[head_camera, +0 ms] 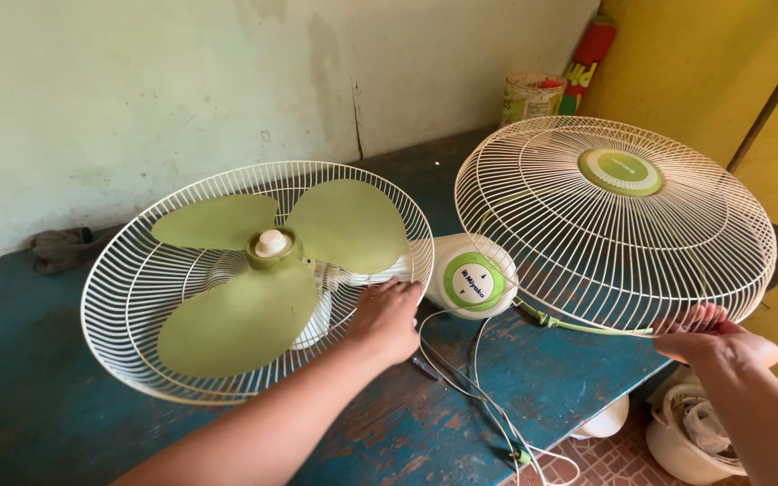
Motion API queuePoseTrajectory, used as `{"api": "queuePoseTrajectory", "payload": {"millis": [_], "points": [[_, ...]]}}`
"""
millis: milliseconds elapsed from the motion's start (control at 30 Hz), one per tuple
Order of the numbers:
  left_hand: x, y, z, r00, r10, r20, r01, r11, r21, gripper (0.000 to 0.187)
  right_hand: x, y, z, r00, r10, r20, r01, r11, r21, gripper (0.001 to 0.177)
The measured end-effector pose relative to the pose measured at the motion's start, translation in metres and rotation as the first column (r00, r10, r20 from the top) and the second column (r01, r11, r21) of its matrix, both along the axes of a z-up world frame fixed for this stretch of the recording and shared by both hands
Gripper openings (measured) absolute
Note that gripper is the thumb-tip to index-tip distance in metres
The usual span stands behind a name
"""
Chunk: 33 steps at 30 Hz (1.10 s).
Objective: The person removes the front grille of a table fan, unscrews the central nut, and detaches the fan blades from the motor shaft. The components are placed on the table.
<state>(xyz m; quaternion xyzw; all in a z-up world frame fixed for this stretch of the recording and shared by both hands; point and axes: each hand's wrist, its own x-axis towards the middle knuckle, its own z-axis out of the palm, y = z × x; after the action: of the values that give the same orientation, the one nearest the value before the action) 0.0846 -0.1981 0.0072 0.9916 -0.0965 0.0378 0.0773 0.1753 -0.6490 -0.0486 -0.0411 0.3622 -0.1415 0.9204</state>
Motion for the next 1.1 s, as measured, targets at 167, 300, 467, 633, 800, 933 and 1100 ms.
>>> {"api": "queuePoseTrajectory", "payload": {"millis": [167,300,467,633,800,933,1100], "points": [[0.012,-0.024,-0.011,0.989,0.132,-0.061,-0.141,0.975,-0.173,0.07,0.016,-0.008,-0.005,1.0,-0.009,-0.03,0.007,0.999,-0.05,0.042],[0.026,-0.042,-0.017,0.976,0.217,0.007,-0.209,0.947,-0.243,0.068,0.039,-0.03,-0.017,0.997,0.012,-0.073,-0.014,1.0,-0.027,0.049],[0.047,-0.047,-0.021,0.961,0.274,0.046,-0.257,0.938,-0.233,0.072,0.063,-0.044,-0.031,0.993,0.008,-0.115,-0.011,1.0,-0.018,0.05],[0.074,-0.045,-0.024,0.951,0.308,-0.009,-0.301,0.921,-0.246,0.064,0.085,-0.031,-0.038,0.991,0.037,-0.127,-0.039,0.999,-0.017,0.048],[0.096,-0.042,-0.037,0.939,0.342,0.044,-0.324,0.919,-0.223,0.059,0.102,-0.029,-0.051,0.989,0.044,-0.144,-0.046,0.999,-0.01,0.047],[0.099,-0.032,-0.052,0.945,0.315,0.094,-0.29,0.933,-0.211,0.067,0.11,-0.036,-0.073,0.986,0.036,-0.165,-0.039,0.999,-0.015,0.046],[0.102,-0.027,-0.056,0.95,0.307,0.059,-0.294,0.94,-0.174,0.07,0.116,-0.035,-0.107,0.983,0.041,-0.179,-0.046,0.999,-0.024,0.044]]}}
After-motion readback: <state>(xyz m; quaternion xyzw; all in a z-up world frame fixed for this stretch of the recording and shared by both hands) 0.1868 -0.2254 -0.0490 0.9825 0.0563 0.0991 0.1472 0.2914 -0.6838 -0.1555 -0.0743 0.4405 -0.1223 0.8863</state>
